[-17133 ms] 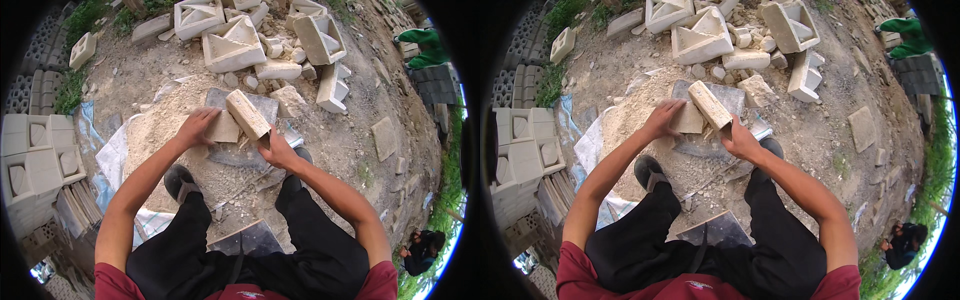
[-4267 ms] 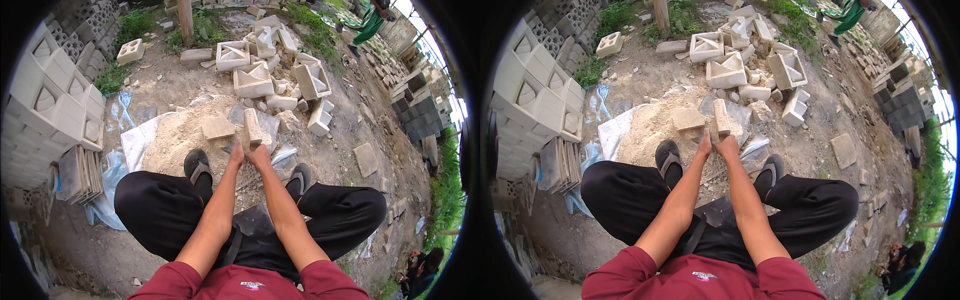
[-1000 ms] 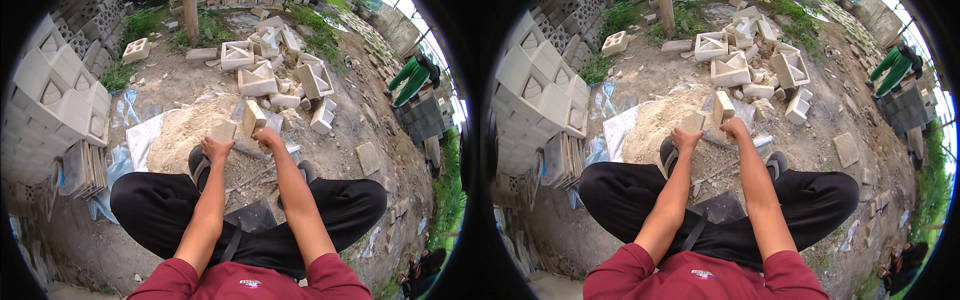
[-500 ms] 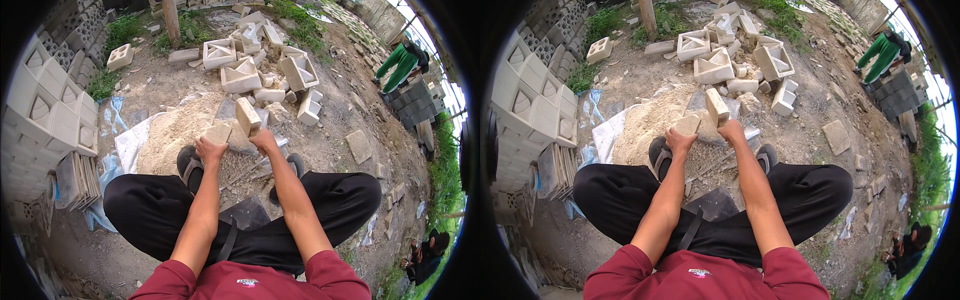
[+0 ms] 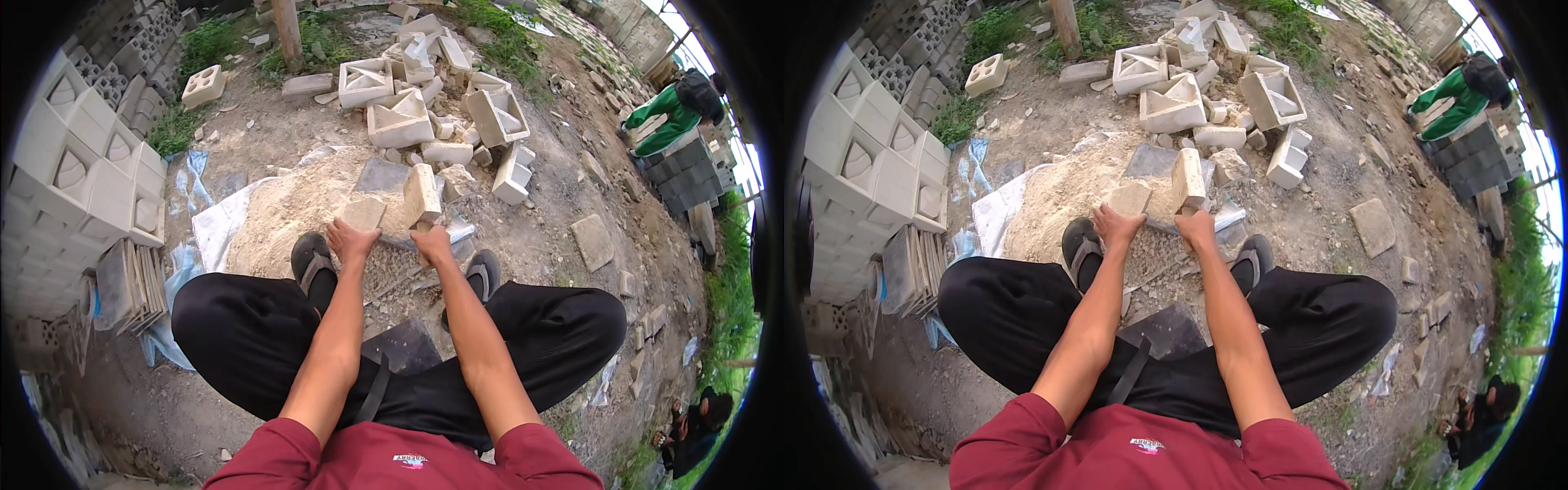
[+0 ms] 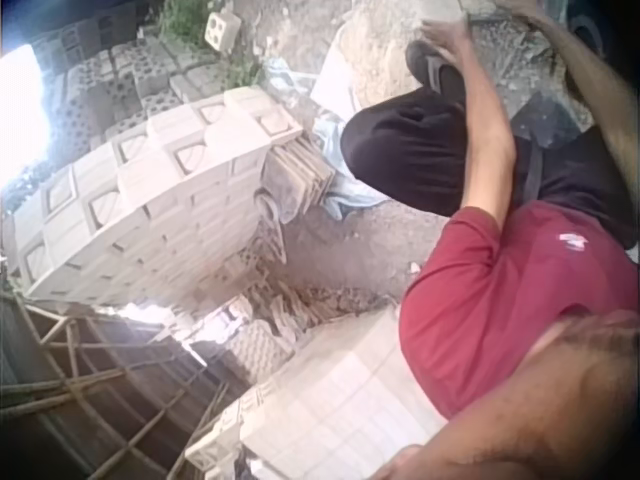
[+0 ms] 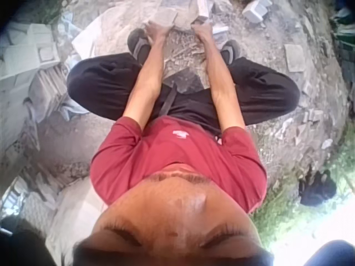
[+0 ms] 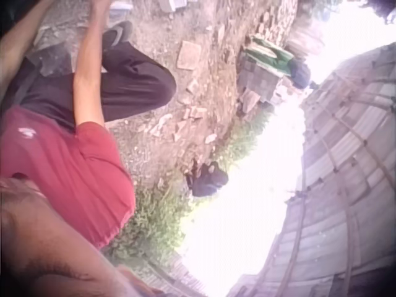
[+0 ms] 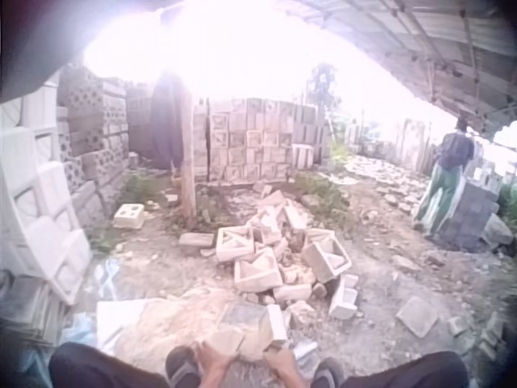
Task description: The person shapes a concrete block by hitting its edges with a piece of stone, then clears dust and debris from the workspace.
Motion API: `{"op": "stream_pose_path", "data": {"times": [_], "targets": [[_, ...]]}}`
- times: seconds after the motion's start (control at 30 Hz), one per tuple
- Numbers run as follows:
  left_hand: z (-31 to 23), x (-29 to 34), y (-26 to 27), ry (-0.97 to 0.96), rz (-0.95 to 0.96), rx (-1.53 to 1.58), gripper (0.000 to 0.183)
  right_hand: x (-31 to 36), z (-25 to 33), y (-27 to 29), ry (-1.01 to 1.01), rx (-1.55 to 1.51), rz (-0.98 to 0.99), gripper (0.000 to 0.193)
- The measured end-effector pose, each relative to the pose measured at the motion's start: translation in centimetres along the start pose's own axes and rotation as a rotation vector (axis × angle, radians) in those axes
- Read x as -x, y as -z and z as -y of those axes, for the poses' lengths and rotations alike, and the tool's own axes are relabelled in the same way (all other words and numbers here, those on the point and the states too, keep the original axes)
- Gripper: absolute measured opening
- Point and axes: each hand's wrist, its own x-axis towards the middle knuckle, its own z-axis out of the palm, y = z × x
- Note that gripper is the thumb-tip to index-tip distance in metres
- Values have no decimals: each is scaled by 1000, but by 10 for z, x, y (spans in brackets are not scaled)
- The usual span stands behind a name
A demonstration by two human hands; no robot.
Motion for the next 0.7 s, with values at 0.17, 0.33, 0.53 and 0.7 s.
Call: {"op": "stream_pose_path", "data": {"times": [0.17,0.33,0.53,0.7], "targets": [[5,-2,-11,-20,-65,-1,101,20,-24,-44,87,-16,-190,54],[-8,-2,-13,-71,8,-23,99,-27,6,8,110,62,-2,44],[-14,-44,-15,-482,195,-154,103,-17,-49,4,274,-205,-89,50],[-7,-69,-21,-590,430,-306,120,-10,-48,-3,284,-11,-186,48]]}}
